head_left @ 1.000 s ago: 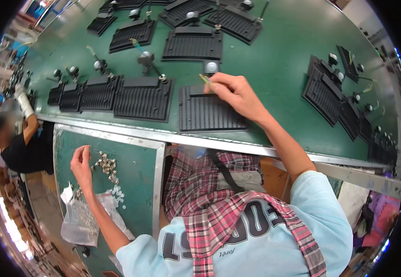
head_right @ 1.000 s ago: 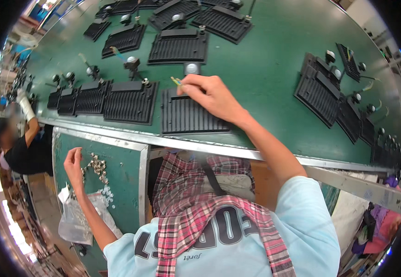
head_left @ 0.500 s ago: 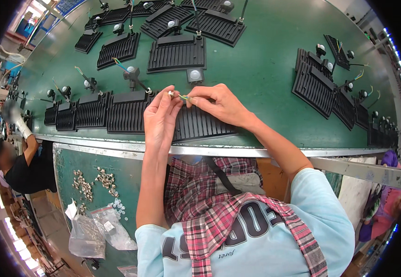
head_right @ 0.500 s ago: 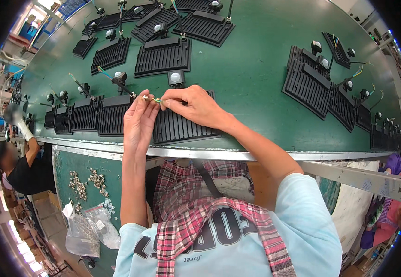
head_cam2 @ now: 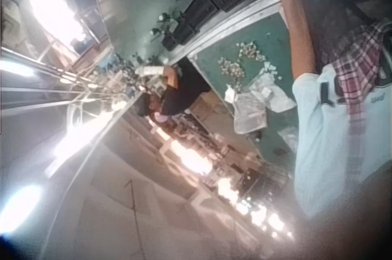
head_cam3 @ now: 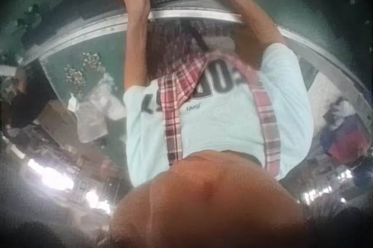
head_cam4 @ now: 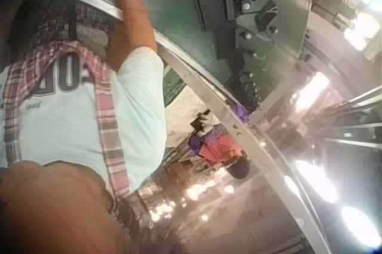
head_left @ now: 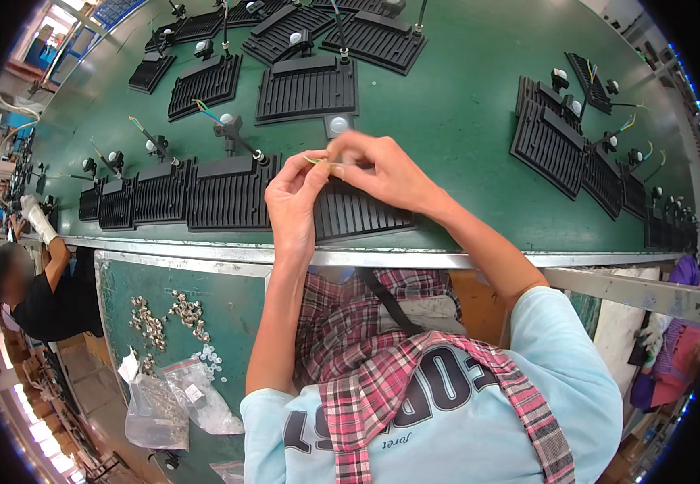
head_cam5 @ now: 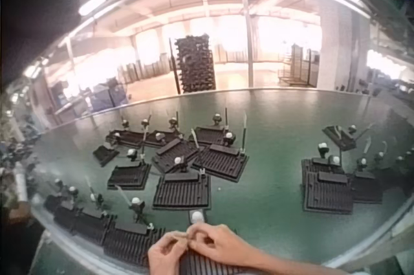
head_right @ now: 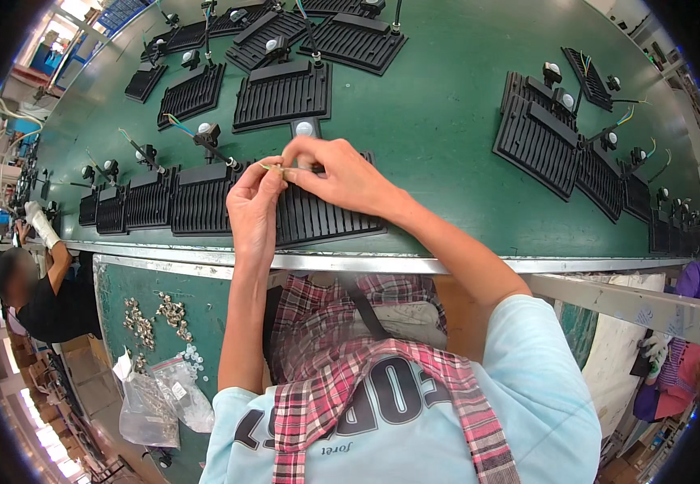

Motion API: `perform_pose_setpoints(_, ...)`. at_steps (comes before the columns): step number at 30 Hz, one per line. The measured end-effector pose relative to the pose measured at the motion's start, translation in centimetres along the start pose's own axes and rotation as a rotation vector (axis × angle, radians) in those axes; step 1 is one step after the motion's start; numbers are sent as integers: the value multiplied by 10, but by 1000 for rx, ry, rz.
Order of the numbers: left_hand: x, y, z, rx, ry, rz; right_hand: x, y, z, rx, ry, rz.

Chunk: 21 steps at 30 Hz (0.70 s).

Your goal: The person manually assembles floodlight fixtures by hand, joining floodlight housings, sensor modules, and wiring harnesses with screws and washers on a factory production line.

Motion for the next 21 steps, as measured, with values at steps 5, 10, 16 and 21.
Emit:
perform_pose_setpoints(5,-17,8,10,0,85,19,4,1,3,-6,289,-25)
perform_pose_setpoints(10,-30,2,11,-79,294,-30,46,-5,10,-16,147,-116)
perform_pose_setpoints(16,-56,-29,33,-438,981,360,94,-3,20,-110,-173,-62)
perform_pose_setpoints(21,-57,-38,51,-627,1309,536,95,-2,51,-280,-477,7)
Point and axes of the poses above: each hand's wrist, its own y-axis towards the middle knuckle, its own x-axis out of the back of the hand, z = x × y, the point moved 2 cm from there along y, towards the middle knuckle, and after that the axes turned 2 degrees about y, right-handed, at the moved point
